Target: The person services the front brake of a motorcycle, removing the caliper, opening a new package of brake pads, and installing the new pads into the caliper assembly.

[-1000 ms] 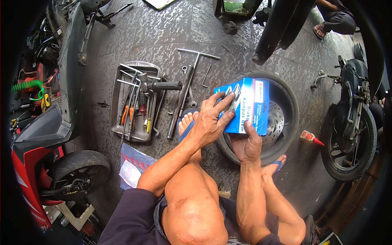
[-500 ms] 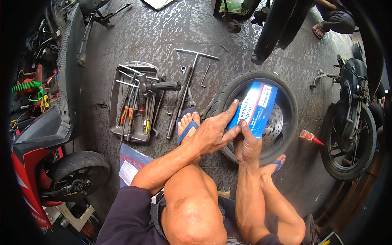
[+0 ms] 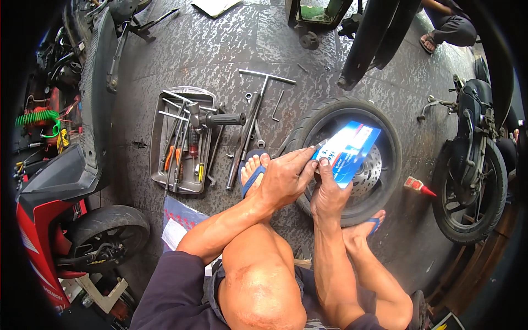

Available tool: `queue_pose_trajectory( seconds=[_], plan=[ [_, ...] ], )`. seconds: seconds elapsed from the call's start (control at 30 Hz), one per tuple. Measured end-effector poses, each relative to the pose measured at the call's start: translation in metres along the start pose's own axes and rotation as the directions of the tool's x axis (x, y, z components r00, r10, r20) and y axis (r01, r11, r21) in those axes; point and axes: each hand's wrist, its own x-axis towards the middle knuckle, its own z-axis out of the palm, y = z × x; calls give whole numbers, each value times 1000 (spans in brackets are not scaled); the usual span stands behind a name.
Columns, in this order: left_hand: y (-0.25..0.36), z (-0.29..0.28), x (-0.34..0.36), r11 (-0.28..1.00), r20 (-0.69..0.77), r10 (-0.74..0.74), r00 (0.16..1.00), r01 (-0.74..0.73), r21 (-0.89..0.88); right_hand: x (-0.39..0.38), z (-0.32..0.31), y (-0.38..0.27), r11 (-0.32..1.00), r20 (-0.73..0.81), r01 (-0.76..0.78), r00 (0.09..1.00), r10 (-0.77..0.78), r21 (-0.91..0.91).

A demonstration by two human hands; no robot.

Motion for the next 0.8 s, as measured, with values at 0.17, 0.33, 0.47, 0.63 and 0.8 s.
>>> queue_pose_trajectory(
  seconds=[0.17, 0.33, 0.47, 0.63, 0.8],
  plan=[
    [0, -2, -3, 995, 145, -8, 989, -7, 102, -5, -1, 0, 998, -77, 34, 996, -38, -52],
    [5, -5, -2, 979, 161, 65, 985, -94, 181, -3, -1, -9, 999, -104, -51, 993, 50, -7],
    [9, -3, -2, 968, 189, 77, 979, -119, 223, -7, -2, -10, 999, -129, -26, 991, 29, 21],
    [2, 0, -2, 997, 167, 0, 986, -13, 80, -7, -2, -8, 992, -132, 1, 991, -17, -124],
    [9, -6, 4, 951, 234, -275, 932, 300, -78, -4, -7, -4, 1000, -96, 23, 995, -22, 10]
  ],
)
